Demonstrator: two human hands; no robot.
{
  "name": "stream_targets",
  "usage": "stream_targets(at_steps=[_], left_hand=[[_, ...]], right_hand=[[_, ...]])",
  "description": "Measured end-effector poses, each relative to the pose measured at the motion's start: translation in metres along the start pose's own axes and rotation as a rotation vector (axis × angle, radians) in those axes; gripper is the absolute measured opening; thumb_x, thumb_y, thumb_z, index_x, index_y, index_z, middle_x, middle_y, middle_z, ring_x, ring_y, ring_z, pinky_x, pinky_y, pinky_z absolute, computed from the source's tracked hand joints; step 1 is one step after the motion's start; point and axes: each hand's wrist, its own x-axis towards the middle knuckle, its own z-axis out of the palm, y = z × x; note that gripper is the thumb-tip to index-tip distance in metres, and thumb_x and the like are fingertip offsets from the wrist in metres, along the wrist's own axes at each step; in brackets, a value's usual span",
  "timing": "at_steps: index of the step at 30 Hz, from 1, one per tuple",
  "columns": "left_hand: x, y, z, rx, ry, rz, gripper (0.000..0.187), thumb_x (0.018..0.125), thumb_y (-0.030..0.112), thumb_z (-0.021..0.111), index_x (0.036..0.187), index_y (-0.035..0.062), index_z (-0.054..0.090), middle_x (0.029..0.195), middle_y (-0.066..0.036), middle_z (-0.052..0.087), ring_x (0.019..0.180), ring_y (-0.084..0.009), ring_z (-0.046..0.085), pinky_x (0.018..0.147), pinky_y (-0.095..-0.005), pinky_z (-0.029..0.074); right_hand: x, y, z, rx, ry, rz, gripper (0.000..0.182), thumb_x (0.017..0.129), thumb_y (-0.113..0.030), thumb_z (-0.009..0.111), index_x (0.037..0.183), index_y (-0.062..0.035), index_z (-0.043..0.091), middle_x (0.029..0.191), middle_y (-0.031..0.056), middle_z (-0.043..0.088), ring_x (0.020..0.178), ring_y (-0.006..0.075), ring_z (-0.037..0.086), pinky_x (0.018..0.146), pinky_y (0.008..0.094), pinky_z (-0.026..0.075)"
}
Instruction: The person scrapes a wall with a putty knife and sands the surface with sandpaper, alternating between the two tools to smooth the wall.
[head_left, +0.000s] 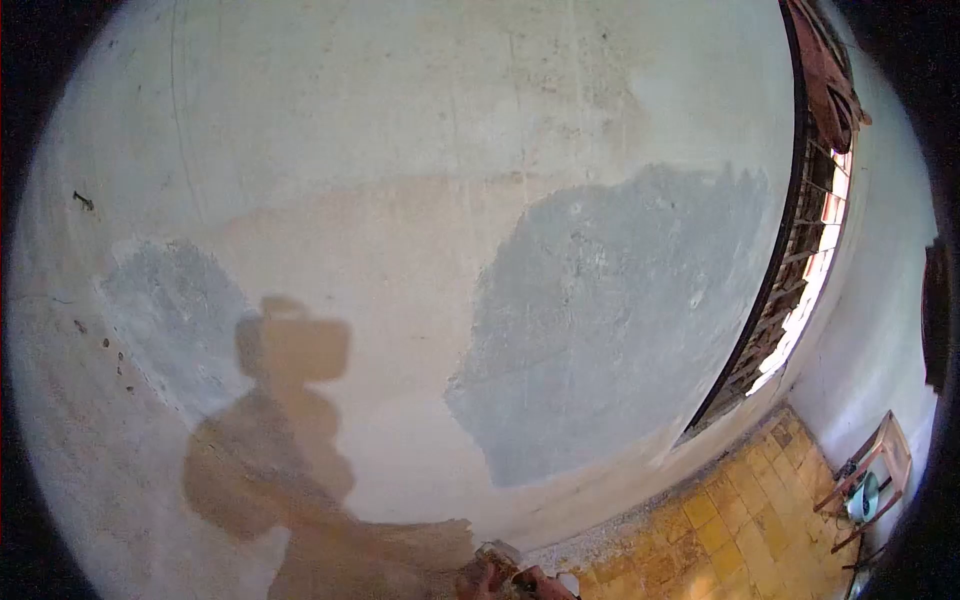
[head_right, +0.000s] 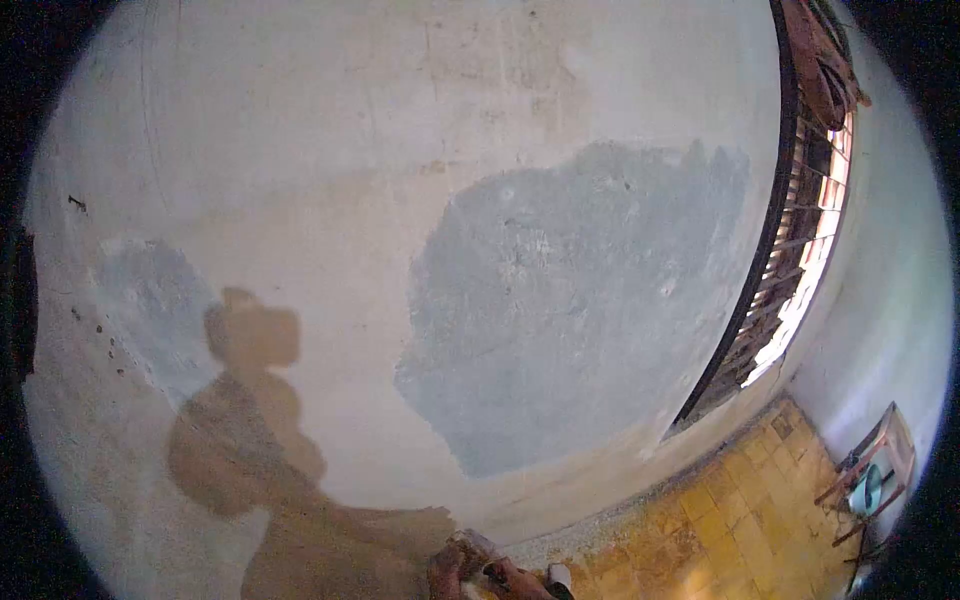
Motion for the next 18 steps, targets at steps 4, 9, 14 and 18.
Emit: stream_targets(at_steps=[4, 9, 14, 18], left_hand=[[-0.009, -0.009, 0.001, -0.022, 0.03, 0.016, 0.049, 0.1, 0.038, 0.051, 0.137, 0.0068, 0.053, 0.13, -0.006, 0.059, 0.111, -0.0226, 0.06, 0.099, -0.0394, 0.047], [0.021, -0.051, -0.082, -0.334, 0.483, 0.156, 0.049, 0.09, 0.033, 0.065, 0.127, 0.0019, 0.059, 0.133, -0.012, 0.057, 0.126, -0.0282, 0.05, 0.109, -0.0448, 0.037], [-0.027, 0.03, 0.006, -0.245, 0.618, 0.555, 0.045, 0.091, 0.03, 0.064, 0.124, -0.0008, 0.059, 0.123, -0.014, 0.062, 0.116, -0.0284, 0.058, 0.101, -0.0455, 0.045], [-0.038, 0.012, 0.006, -0.196, 0.35, 0.678, 0.043, 0.099, 0.027, 0.055, 0.131, -0.0006, 0.056, 0.128, -0.015, 0.06, 0.114, -0.0235, 0.06, 0.097, -0.04, 0.05]], right_hand=[[-0.008, -0.047, -0.041, -0.116, -0.124, -0.283, 0.049, 0.087, -0.038, 0.07, 0.12, -0.0069, 0.052, 0.107, 0.0181, 0.066, 0.101, 0.0313, 0.064, 0.082, 0.0427, 0.051], [-0.004, -0.085, -0.095, -0.027, -0.054, -0.468, 0.03, 0.085, -0.012, 0.075, 0.106, -0.0036, 0.056, 0.099, 0.0117, 0.066, 0.09, 0.0226, 0.066, 0.076, 0.0335, 0.054], [-0.017, -0.186, -0.183, -0.154, 0.35, -0.939, 0.033, 0.085, -0.009, 0.071, 0.113, -0.0045, 0.055, 0.1, 0.0149, 0.064, 0.081, 0.0274, 0.068, 0.066, 0.0344, 0.055], [-0.041, -0.267, -0.224, -0.307, 0.586, -1.078, 0.04, 0.083, -0.007, 0.072, 0.121, -0.0062, 0.059, 0.099, 0.0141, 0.064, 0.072, 0.0254, 0.068, 0.057, 0.0333, 0.054]])
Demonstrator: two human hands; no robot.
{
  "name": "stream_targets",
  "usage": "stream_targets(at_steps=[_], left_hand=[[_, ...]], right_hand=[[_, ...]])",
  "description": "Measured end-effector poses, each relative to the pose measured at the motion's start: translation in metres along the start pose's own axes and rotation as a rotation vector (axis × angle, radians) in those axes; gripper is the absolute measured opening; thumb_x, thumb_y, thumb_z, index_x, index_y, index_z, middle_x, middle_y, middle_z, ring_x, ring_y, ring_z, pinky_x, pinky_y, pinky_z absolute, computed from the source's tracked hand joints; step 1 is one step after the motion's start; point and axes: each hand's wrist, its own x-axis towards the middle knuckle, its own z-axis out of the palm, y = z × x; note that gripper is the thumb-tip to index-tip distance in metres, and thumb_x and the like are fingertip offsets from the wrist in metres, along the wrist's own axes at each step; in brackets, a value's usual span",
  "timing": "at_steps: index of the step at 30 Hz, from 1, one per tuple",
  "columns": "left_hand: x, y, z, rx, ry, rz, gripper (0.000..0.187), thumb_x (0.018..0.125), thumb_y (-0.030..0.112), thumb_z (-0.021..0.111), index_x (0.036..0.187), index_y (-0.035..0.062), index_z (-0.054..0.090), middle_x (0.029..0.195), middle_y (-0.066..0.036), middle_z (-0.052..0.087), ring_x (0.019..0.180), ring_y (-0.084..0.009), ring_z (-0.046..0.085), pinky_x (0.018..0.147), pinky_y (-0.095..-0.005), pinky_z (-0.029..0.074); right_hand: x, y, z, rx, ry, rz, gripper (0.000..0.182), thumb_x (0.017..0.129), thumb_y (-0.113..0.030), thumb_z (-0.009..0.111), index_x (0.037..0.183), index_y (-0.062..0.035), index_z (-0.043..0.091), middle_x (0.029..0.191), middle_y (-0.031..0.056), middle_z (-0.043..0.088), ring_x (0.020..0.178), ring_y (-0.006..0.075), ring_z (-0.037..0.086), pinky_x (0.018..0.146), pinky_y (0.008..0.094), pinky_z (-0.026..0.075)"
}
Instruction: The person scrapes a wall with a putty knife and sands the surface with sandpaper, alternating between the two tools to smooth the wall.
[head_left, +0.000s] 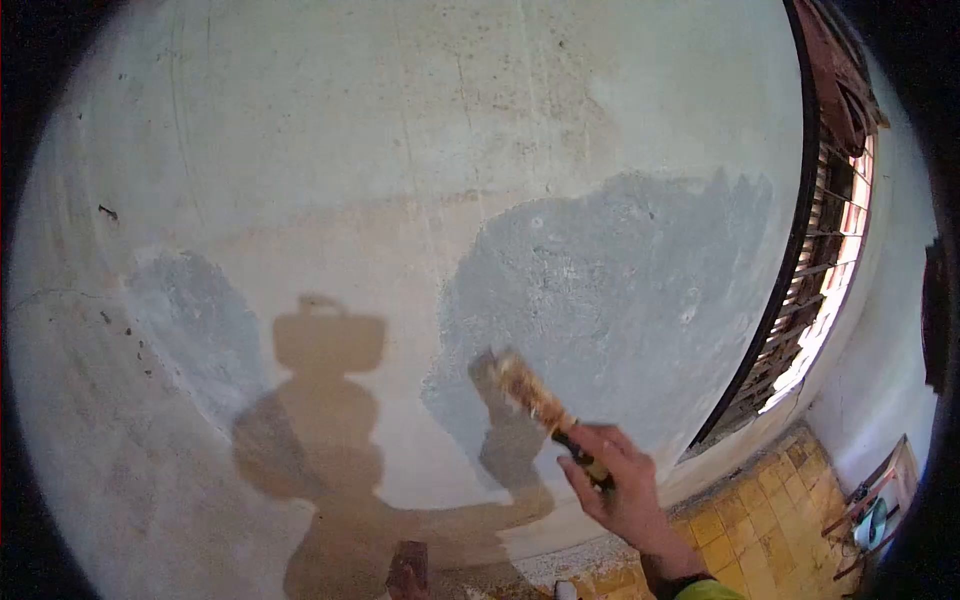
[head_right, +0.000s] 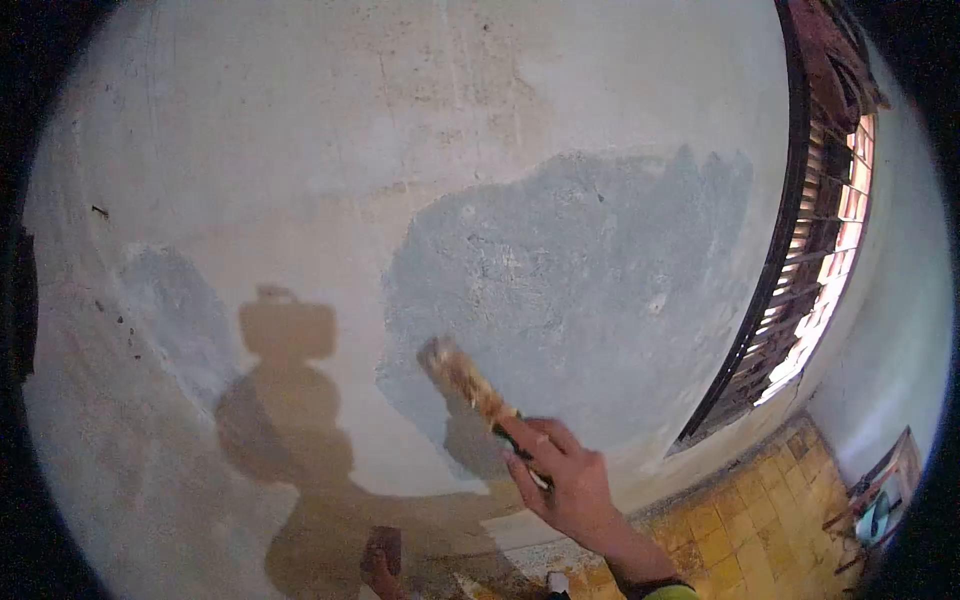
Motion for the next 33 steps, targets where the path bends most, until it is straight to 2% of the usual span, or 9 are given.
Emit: stream_targets(at_steps=[5, 7, 10, 13, 22, 24, 25, 28, 33], left_hand=[[-0.021, -0.034, -0.033, 0.169, 0.057, 0.012, 0.04, 0.099, 0.025, 0.056, 0.131, 0.0001, 0.058, 0.127, -0.015, 0.062, 0.113, -0.0217, 0.061, 0.094, -0.0365, 0.051], [-0.025, -0.011, -0.027, 0.209, -0.029, -0.304, 0.039, 0.098, 0.026, 0.058, 0.129, 0.0007, 0.06, 0.125, -0.015, 0.062, 0.115, -0.0221, 0.06, 0.095, -0.0358, 0.051], [-0.043, -0.06, -0.064, 0.234, 0.102, -0.253, 0.042, 0.1, 0.031, 0.053, 0.129, 0.001, 0.06, 0.122, -0.012, 0.064, 0.105, -0.0185, 0.063, 0.088, -0.0328, 0.053], [-0.036, 0.009, 0.005, 0.067, 0.109, -0.102, 0.045, 0.101, 0.034, 0.051, 0.128, -0.0001, 0.06, 0.115, -0.008, 0.067, 0.088, -0.0114, 0.063, 0.074, -0.0262, 0.05], [-0.032, -0.065, -0.13, 0.032, -0.144, -0.448, 0.045, 0.098, 0.03, 0.057, 0.131, -0.0018, 0.056, 0.121, -0.011, 0.064, 0.11, -0.0212, 0.063, 0.094, -0.0327, 0.051], [-0.044, -0.049, -0.103, 0.06, 0.157, -0.531, 0.043, 0.095, 0.026, 0.059, 0.127, -0.0026, 0.057, 0.12, -0.013, 0.064, 0.108, -0.0254, 0.063, 0.093, -0.0376, 0.051], [-0.046, -0.036, -0.093, 0.102, 0.45, -0.595, 0.041, 0.092, 0.022, 0.061, 0.124, -0.0034, 0.058, 0.119, -0.016, 0.064, 0.106, -0.0296, 0.064, 0.092, -0.0426, 0.051], [-0.034, -0.025, -0.081, 0.278, 0.191, -0.213, 0.039, 0.092, 0.019, 0.061, 0.124, -0.0029, 0.058, 0.121, -0.015, 0.064, 0.107, -0.0294, 0.063, 0.09, -0.043, 0.052], [-0.032, 0.016, -0.052, 0.039, 0.278, -0.443, 0.038, 0.09, 0.016, 0.064, 0.123, -0.0023, 0.059, 0.122, -0.015, 0.062, 0.109, -0.0282, 0.062, 0.091, -0.0405, 0.052]], right_hand=[[0.053, -0.04, -0.021, -0.217, 0.164, -0.059, 0.043, 0.085, -0.012, 0.07, 0.127, -0.0117, 0.062, 0.091, 0.0128, 0.064, 0.063, 0.0239, 0.066, 0.052, 0.0345, 0.053], [0.076, -0.045, -0.019, -0.241, 0.157, -0.057, 0.041, 0.085, -0.012, 0.07, 0.126, -0.0123, 0.062, 0.09, 0.0115, 0.064, 0.062, 0.0242, 0.066, 0.052, 0.0346, 0.052], [0.075, -0.057, -0.023, -0.298, 0.149, -0.035, 0.039, 0.086, -0.012, 0.069, 0.124, -0.0135, 0.064, 0.088, 0.0097, 0.065, 0.061, 0.0245, 0.066, 0.052, 0.0343, 0.052], [0.08, -0.056, -0.021, -0.296, 0.16, -0.027, 0.036, 0.085, -0.012, 0.07, 0.121, -0.0141, 0.067, 0.088, 0.0091, 0.067, 0.061, 0.0243, 0.067, 0.052, 0.0336, 0.052], [0.09, -0.063, -0.02, -0.234, 0.155, 0.005, 0.036, 0.079, -0.004, 0.075, 0.114, -0.0076, 0.071, 0.086, 0.0129, 0.069, 0.066, 0.0227, 0.067, 0.06, 0.0295, 0.052], [0.088, -0.062, -0.021, -0.176, 0.142, 0.003, 0.035, 0.079, -0.004, 0.076, 0.113, -0.0076, 0.071, 0.084, 0.0131, 0.069, 0.065, 0.0226, 0.067, 0.06, 0.0294, 0.052], [0.078, -0.063, -0.02, -0.227, 0.116, 0.001, 0.037, 0.079, -0.004, 0.075, 0.115, -0.0082, 0.07, 0.084, 0.0135, 0.068, 0.066, 0.0237, 0.067, 0.06, 0.0304, 0.051], [0.048, -0.053, 0.006, -0.263, 0.117, -0.013, 0.043, 0.083, -0.007, 0.072, 0.124, -0.0125, 0.063, 0.085, 0.0111, 0.065, 0.064, 0.0258, 0.065, 0.055, 0.034, 0.05], [0.004, -0.02, 0.077, -0.459, -0.065, 0.199, 0.064, 0.094, -0.017, 0.057, 0.152, -0.0248, 0.031, 0.08, 0.0157, 0.056, 0.053, 0.031, 0.06, 0.047, 0.0434, 0.049]])
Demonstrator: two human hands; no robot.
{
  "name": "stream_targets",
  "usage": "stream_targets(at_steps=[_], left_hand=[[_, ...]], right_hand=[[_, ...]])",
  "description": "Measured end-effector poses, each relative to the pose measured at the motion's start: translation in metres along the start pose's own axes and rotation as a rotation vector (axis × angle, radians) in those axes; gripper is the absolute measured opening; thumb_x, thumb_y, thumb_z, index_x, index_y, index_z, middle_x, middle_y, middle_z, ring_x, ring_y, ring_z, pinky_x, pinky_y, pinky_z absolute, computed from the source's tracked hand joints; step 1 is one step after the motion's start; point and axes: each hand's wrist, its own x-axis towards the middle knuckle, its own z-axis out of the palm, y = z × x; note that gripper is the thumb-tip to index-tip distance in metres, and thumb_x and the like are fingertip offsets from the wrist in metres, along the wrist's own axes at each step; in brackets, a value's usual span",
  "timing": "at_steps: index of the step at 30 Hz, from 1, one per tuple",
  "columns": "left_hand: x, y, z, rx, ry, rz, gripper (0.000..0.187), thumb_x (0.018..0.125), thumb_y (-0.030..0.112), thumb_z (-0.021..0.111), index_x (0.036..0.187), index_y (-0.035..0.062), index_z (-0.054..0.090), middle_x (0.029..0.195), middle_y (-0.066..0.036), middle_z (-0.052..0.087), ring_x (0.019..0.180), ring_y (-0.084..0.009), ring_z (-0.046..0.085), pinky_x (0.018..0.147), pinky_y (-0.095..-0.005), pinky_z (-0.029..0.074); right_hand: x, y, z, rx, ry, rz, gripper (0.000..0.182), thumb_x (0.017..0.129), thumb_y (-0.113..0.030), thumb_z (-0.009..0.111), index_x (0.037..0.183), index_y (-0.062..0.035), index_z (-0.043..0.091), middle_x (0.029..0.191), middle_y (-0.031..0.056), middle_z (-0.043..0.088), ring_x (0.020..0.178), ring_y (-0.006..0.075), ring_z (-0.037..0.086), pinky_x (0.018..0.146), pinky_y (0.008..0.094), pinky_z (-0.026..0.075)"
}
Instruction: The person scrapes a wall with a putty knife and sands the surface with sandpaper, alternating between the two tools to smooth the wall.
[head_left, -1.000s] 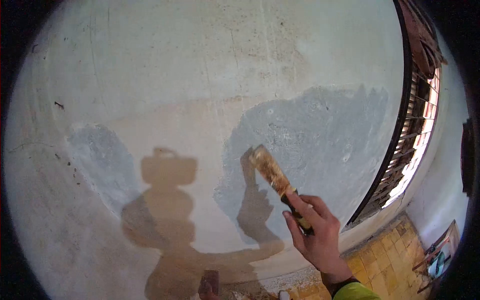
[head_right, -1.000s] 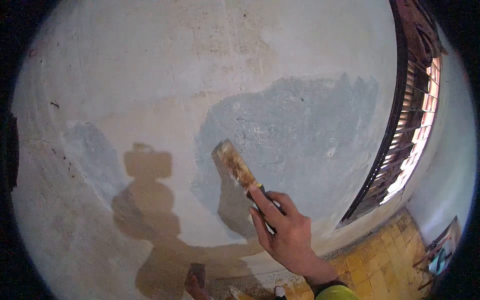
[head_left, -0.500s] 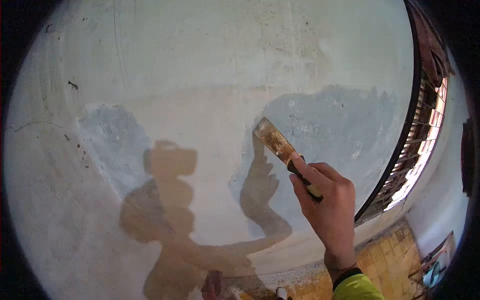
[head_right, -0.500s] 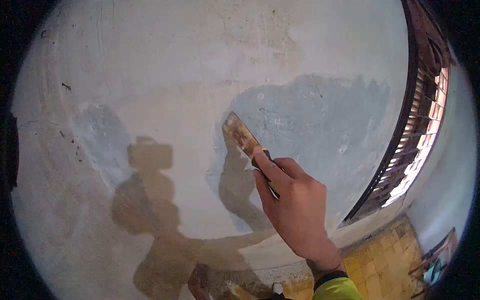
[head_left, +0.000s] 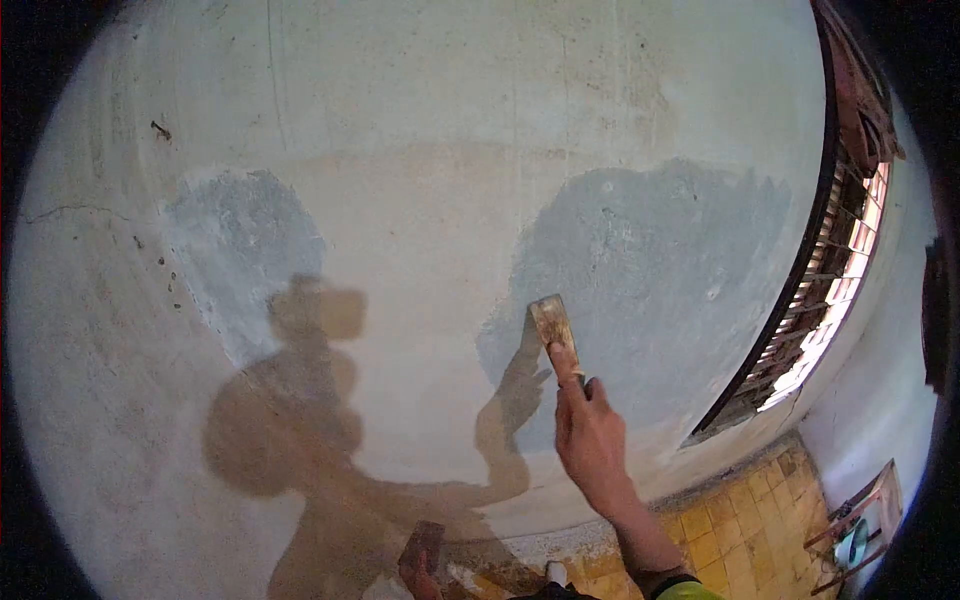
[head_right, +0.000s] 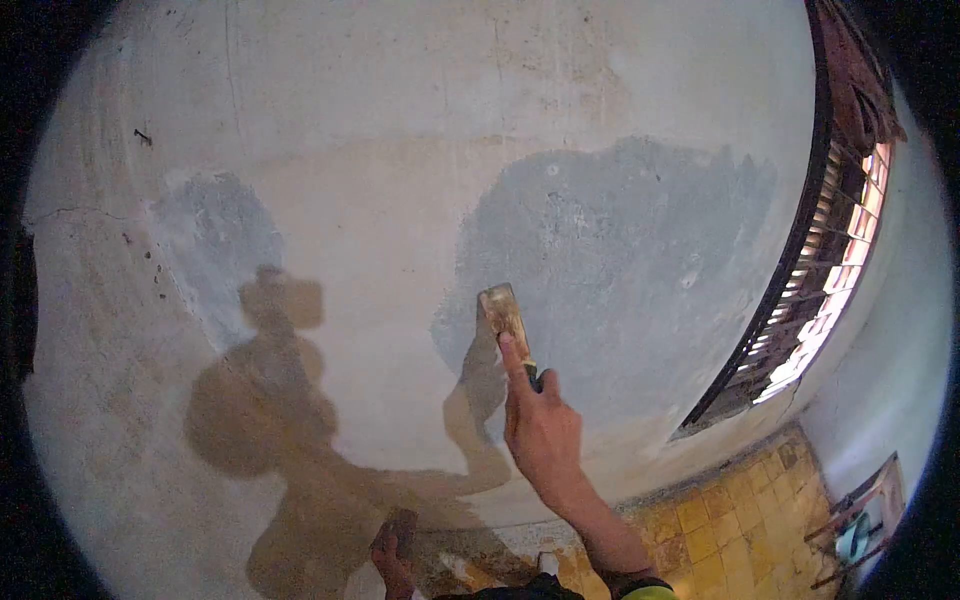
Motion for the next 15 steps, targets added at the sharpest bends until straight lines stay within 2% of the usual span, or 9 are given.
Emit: stream_targets(at_steps=[1, 2, 3, 4, 6, 10, 15], left_hand=[[-0.003, 0.004, 0.004, -0.07, -0.044, -0.013, 0.039, 0.089, 0.015, 0.065, 0.123, -0.0022, 0.059, 0.122, -0.015, 0.063, 0.108, -0.0277, 0.063, 0.091, -0.0394, 0.053], [-0.003, 0.002, 0.002, -0.066, -0.048, -0.015, 0.039, 0.089, 0.015, 0.065, 0.123, -0.0022, 0.059, 0.122, -0.015, 0.063, 0.108, -0.0277, 0.063, 0.091, -0.0394, 0.053], [0.0, -0.003, -0.002, -0.048, -0.152, 0.07, 0.041, 0.093, 0.023, 0.061, 0.126, -0.002, 0.058, 0.121, -0.012, 0.064, 0.107, -0.0235, 0.063, 0.089, -0.0348, 0.052], [0.003, -0.007, -0.005, -0.032, -0.256, 0.155, 0.045, 0.098, 0.03, 0.057, 0.129, -0.0017, 0.057, 0.12, -0.009, 0.065, 0.105, -0.0193, 0.064, 0.088, -0.0302, 0.052], [0.011, -0.012, -0.017, -0.029, -0.297, 0.159, 0.045, 0.098, 0.029, 0.056, 0.131, -0.0019, 0.056, 0.124, -0.01, 0.063, 0.109, -0.0202, 0.062, 0.091, -0.0309, 0.051], [0.025, -0.017, -0.042, -0.019, -0.433, 0.168, 0.047, 0.1, 0.026, 0.052, 0.136, -0.0027, 0.05, 0.137, -0.015, 0.055, 0.123, -0.0239, 0.056, 0.101, -0.034, 0.046], [0.033, -0.026, -0.045, 0.007, -0.314, 0.143, 0.045, 0.098, 0.023, 0.054, 0.134, -0.0029, 0.052, 0.134, -0.015, 0.056, 0.12, -0.0249, 0.057, 0.099, -0.0353, 0.048]], right_hand=[[0.001, -0.003, 0.009, -0.001, 0.003, 0.003, 0.064, 0.094, -0.017, 0.057, 0.152, -0.0248, 0.031, 0.08, 0.0157, 0.056, 0.053, 0.031, 0.06, 0.047, 0.0434, 0.049], [0.001, -0.007, 0.016, 0.032, -0.016, -0.016, 0.067, 0.095, -0.017, 0.056, 0.153, -0.0259, 0.025, 0.078, 0.0163, 0.056, 0.053, 0.0314, 0.06, 0.046, 0.0441, 0.049], [0.001, -0.011, 0.02, 0.065, -0.032, -0.036, 0.071, 0.095, -0.017, 0.055, 0.155, -0.027, 0.02, 0.077, 0.017, 0.057, 0.052, 0.0319, 0.061, 0.045, 0.0447, 0.049], [0.003, -0.016, 0.02, 0.064, -0.028, -0.033, 0.071, 0.095, -0.017, 0.055, 0.155, -0.027, 0.02, 0.077, 0.017, 0.057, 0.052, 0.0319, 0.061, 0.045, 0.0447, 0.049], [0.008, -0.026, 0.018, 0.112, -0.026, -0.001, 0.076, 0.091, -0.012, 0.061, 0.155, -0.0247, 0.021, 0.081, 0.0188, 0.062, 0.06, 0.0352, 0.062, 0.051, 0.0449, 0.049], [0.007, -0.047, 0.02, 0.054, -0.016, 0.048, 0.078, 0.089, -0.009, 0.062, 0.155, -0.0242, 0.022, 0.077, 0.0181, 0.062, 0.059, 0.0348, 0.062, 0.051, 0.0447, 0.049], [0.014, -0.058, 0.022, 0.025, -0.051, 0.101, 0.081, 0.086, 0.001, 0.057, 0.155, -0.0247, 0.023, 0.074, 0.016, 0.063, 0.057, 0.0336, 0.062, 0.051, 0.0439, 0.05]])
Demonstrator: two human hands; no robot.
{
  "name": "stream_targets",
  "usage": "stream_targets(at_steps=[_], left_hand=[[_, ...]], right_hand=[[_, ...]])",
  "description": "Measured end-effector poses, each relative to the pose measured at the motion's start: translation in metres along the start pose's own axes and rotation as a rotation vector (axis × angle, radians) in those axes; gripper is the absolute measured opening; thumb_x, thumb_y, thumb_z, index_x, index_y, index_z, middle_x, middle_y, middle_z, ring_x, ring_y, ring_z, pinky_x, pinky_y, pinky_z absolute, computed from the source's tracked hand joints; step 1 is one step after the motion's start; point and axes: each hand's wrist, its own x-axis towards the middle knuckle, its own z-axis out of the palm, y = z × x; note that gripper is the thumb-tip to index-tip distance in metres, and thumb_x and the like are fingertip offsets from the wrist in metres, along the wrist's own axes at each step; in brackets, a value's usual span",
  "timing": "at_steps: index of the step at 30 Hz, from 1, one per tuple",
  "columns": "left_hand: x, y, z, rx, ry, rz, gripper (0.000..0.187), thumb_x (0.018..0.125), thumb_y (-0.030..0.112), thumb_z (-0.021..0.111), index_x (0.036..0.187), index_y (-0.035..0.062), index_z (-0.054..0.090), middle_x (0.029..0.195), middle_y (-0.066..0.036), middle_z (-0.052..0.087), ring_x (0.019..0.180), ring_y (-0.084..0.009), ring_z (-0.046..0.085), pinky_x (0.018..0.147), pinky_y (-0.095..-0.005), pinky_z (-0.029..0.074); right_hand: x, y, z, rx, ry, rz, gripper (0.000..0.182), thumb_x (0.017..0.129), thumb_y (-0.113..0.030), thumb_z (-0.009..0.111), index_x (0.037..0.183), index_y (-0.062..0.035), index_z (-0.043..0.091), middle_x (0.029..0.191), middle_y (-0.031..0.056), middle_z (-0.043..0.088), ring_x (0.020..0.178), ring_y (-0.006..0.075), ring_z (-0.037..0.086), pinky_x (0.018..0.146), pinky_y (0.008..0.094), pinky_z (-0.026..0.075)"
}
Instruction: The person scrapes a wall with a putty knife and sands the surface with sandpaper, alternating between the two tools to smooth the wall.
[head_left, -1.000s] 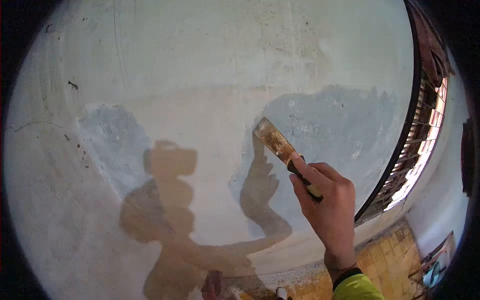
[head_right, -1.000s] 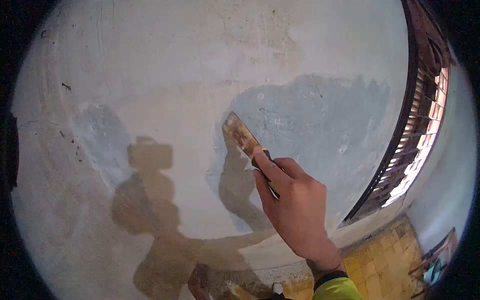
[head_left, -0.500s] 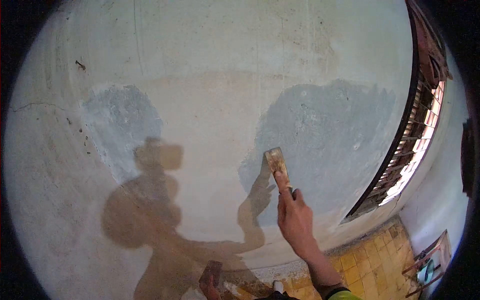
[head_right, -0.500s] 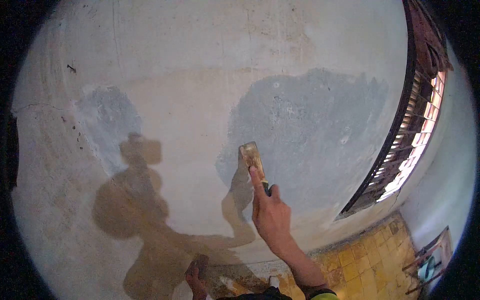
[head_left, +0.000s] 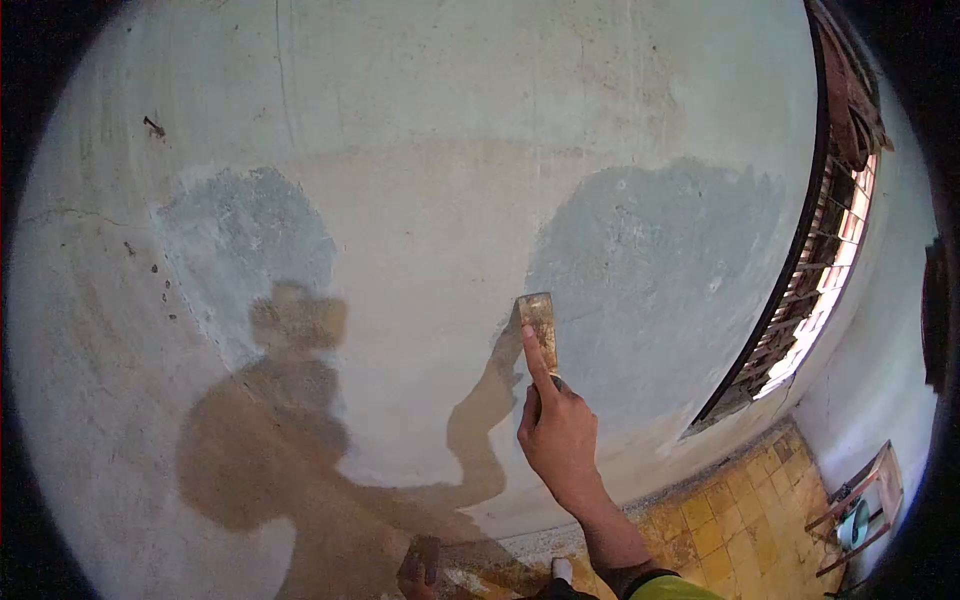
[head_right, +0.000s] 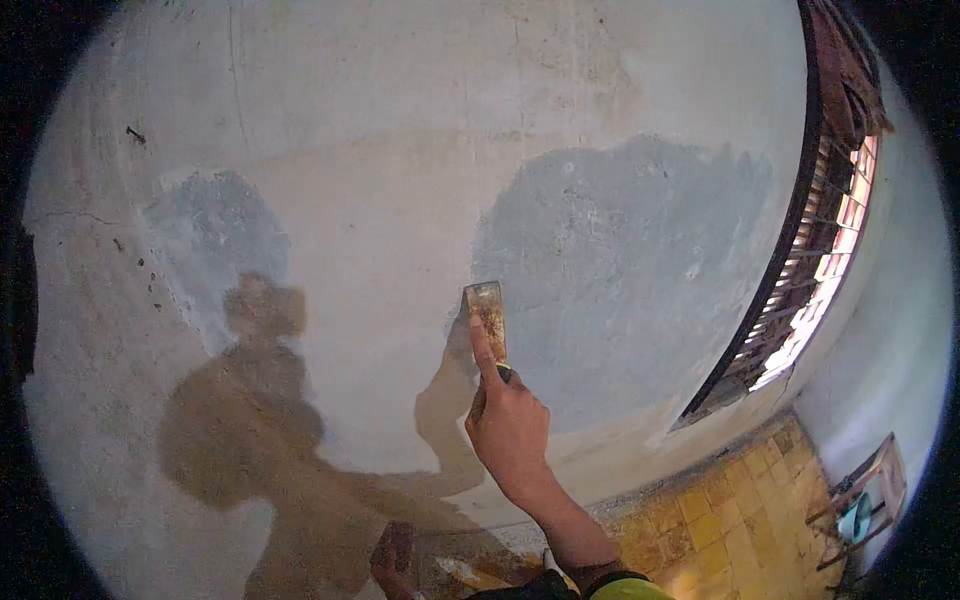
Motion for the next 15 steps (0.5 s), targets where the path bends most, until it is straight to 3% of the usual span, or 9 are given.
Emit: stream_targets(at_steps=[7, 9, 15], left_hand=[[0.017, 0.0, -0.002, 0.083, 0.182, -0.039, 0.042, 0.094, 0.017, 0.059, 0.13, -0.0032, 0.054, 0.13, -0.016, 0.059, 0.115, -0.0267, 0.06, 0.097, -0.0376, 0.05], [0.014, -0.003, -0.007, 0.117, 0.238, -0.058, 0.042, 0.093, 0.016, 0.06, 0.129, -0.0033, 0.055, 0.128, -0.016, 0.06, 0.113, -0.0272, 0.061, 0.096, -0.0383, 0.051], [0.018, -0.002, -0.019, 0.217, 0.403, -0.08, 0.04, 0.089, 0.011, 0.064, 0.126, -0.0035, 0.056, 0.124, -0.017, 0.062, 0.109, -0.0288, 0.064, 0.093, -0.0403, 0.053]], right_hand=[[-0.005, 0.002, 0.011, 0.039, 0.007, 0.014, 0.085, 0.081, 0.006, 0.055, 0.154, -0.0245, 0.025, 0.076, 0.0184, 0.064, 0.058, 0.0329, 0.062, 0.053, 0.0444, 0.051], [-0.001, -0.001, 0.015, 0.07, 0.066, -0.011, 0.093, 0.08, -0.002, 0.058, 0.156, -0.0302, 0.013, 0.069, 0.0167, 0.058, 0.053, 0.0328, 0.06, 0.05, 0.0451, 0.051], [-0.006, -0.001, 0.016, 0.102, 0.028, 0.014, 0.093, 0.08, -0.001, 0.057, 0.156, -0.0298, 0.013, 0.07, 0.0184, 0.059, 0.054, 0.0342, 0.061, 0.05, 0.0463, 0.051]])
